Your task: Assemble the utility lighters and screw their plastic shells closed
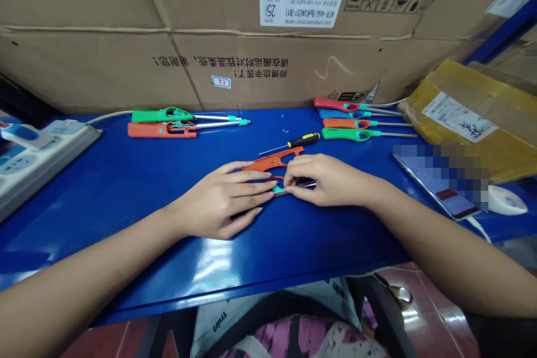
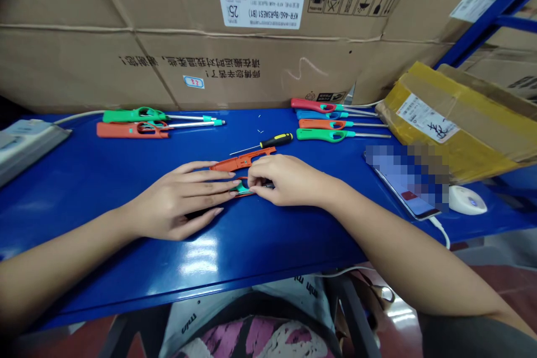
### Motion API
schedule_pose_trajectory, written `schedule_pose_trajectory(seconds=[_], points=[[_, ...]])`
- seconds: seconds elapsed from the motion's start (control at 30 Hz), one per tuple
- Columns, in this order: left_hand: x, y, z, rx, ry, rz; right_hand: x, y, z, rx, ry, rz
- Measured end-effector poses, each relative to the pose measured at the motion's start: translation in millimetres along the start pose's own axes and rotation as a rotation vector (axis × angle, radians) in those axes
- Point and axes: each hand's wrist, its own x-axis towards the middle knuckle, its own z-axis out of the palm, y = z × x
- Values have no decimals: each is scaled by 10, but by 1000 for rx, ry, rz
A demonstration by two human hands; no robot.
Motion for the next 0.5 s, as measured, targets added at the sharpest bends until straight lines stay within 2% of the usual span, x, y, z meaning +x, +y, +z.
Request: schedule_pose_trajectory(seconds=[0.33,0.5], points=[[24,28,39,12,-48,-11,22,-4,35,-13,-1,22],[64,67,-9,18,-101,-17,34,-48,31,71,-4,137]])
